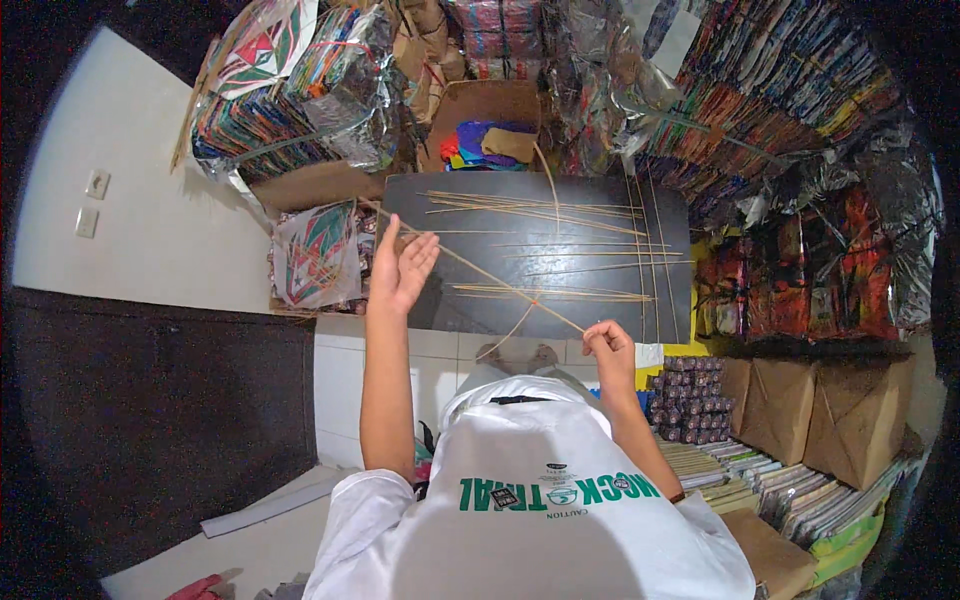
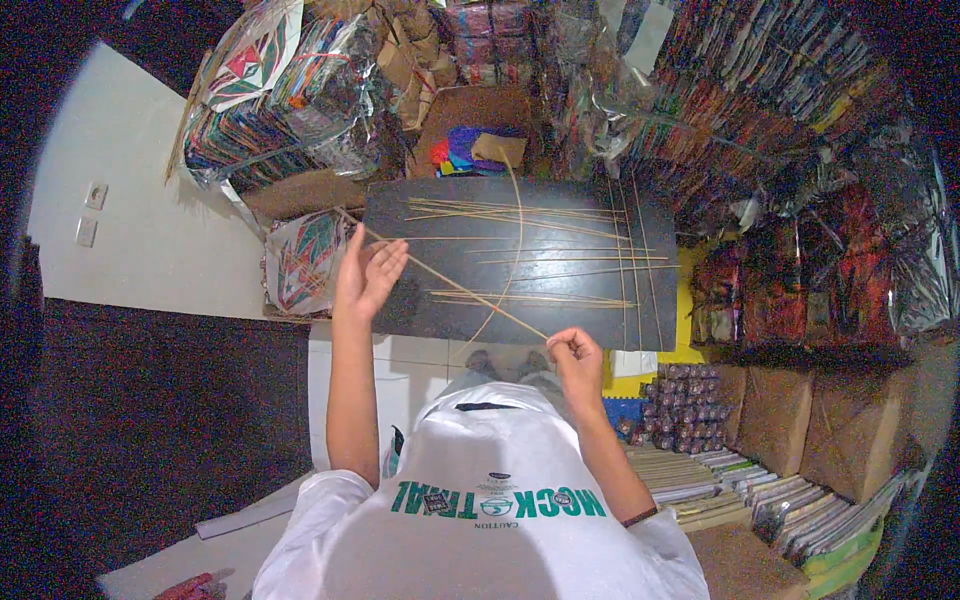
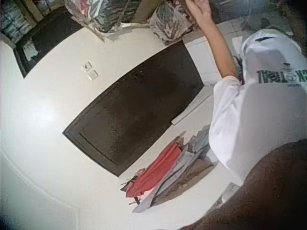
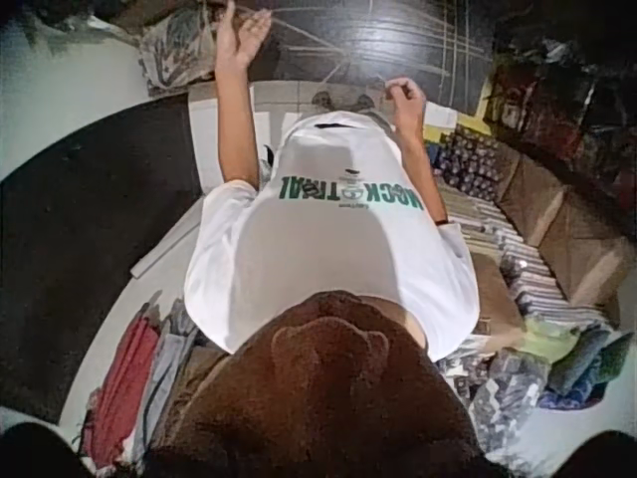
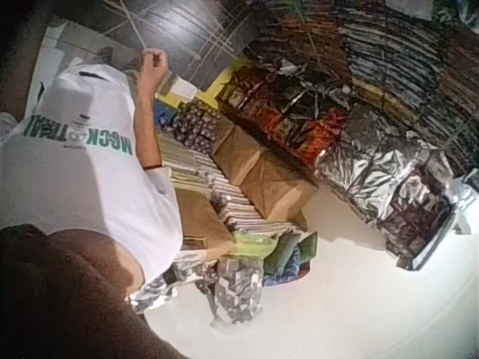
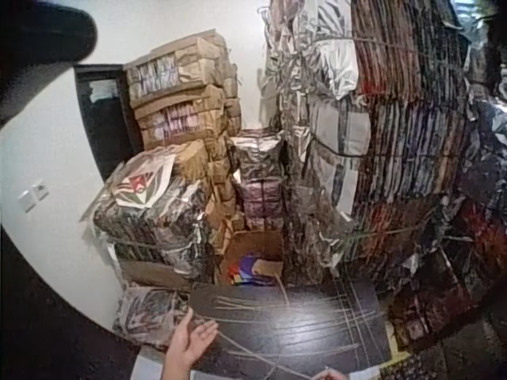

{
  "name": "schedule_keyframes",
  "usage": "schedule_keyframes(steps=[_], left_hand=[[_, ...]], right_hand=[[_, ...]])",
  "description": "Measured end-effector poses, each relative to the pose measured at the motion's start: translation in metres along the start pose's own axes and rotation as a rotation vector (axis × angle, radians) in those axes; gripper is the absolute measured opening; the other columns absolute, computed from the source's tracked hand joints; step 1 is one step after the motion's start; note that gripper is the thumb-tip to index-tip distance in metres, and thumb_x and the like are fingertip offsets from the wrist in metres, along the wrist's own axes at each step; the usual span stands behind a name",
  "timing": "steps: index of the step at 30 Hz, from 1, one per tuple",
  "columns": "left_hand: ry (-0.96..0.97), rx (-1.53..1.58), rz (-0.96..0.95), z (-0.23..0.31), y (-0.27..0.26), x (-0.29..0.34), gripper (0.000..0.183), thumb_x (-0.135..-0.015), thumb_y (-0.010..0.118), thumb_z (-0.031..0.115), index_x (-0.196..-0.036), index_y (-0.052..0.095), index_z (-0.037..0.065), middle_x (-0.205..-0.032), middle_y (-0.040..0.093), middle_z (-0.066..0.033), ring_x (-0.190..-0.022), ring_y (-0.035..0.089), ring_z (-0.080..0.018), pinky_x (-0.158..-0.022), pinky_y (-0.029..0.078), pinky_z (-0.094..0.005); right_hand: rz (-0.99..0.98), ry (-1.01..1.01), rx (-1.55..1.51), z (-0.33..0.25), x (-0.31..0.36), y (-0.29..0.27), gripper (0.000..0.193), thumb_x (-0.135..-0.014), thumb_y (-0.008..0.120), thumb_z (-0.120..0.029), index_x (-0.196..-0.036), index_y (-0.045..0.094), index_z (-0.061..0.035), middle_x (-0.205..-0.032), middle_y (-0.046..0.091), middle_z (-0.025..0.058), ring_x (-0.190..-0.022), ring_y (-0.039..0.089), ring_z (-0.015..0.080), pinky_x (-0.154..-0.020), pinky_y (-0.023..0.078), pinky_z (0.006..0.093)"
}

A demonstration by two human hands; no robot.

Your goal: The person assembles a kite frame by tying thin wooden sticks into a cross shape. They apply glue from a small orange tube to secure the joints on a dark table surrounded by stacks of colorful kite materials.

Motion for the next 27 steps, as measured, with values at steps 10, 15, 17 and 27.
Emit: schedule_keyframes(steps=[10, 15, 17, 27], left_hand=[[0.673, -0.253, 0.140, 0.013, -0.028, 0.096, 0.040, -0.106, 0.057, 0.022, -0.137, 0.055, -0.003, -0.136, 0.061, -0.0170, -0.117, 0.062, -0.0204, -0.100, 0.052, -0.0317], [0.695, -0.191, 0.382, 0.002, -0.081, 0.115, 0.037, -0.103, 0.061, 0.018, -0.136, 0.055, 0.002, -0.124, 0.064, -0.0087, -0.105, 0.061, -0.0135, -0.086, 0.052, -0.0287], [0.626, -0.112, 0.386, -0.006, -0.098, 0.119, 0.039, -0.102, 0.062, 0.019, -0.137, 0.053, 0.003, -0.124, 0.063, -0.0077, -0.106, 0.060, -0.0151, -0.091, 0.050, -0.0338], [0.381, 0.138, 0.309, 0.011, -0.168, 0.089, 0.048, -0.104, 0.058, 0.026, -0.146, 0.046, 0.005, -0.138, 0.059, -0.0121, -0.128, 0.056, -0.0259, -0.107, 0.048, -0.0411]], right_hand=[[0.033, 0.223, -0.167, 0.014, -0.033, 0.003, 0.005, -0.096, 0.063, -0.010, -0.093, 0.066, -0.0060, -0.083, 0.064, 0.0009, -0.072, 0.057, 0.0093, -0.068, 0.048, 0.0254], [-0.097, 0.356, -0.224, 0.022, -0.051, 0.048, 0.005, -0.097, 0.063, -0.014, -0.097, 0.064, -0.0093, -0.085, 0.064, 0.0002, -0.072, 0.058, 0.0078, -0.068, 0.050, 0.0258], [-0.144, 0.389, -0.213, 0.023, -0.053, 0.072, 0.006, -0.097, 0.062, -0.013, -0.098, 0.064, -0.0070, -0.086, 0.064, 0.0014, -0.071, 0.058, 0.0083, -0.067, 0.049, 0.0254], [-0.417, 0.446, -0.063, 0.045, -0.053, 0.225, 0.007, -0.097, 0.064, -0.016, -0.099, 0.064, -0.0089, -0.086, 0.064, 0.0006, -0.068, 0.059, 0.0074, -0.068, 0.050, 0.0265]])
Point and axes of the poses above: each hand's wrist, its own x-axis away from the middle knuckle, its own y-axis out of the palm, z = x × y, the point moved 8 cm from there along -x, towards the middle knuckle
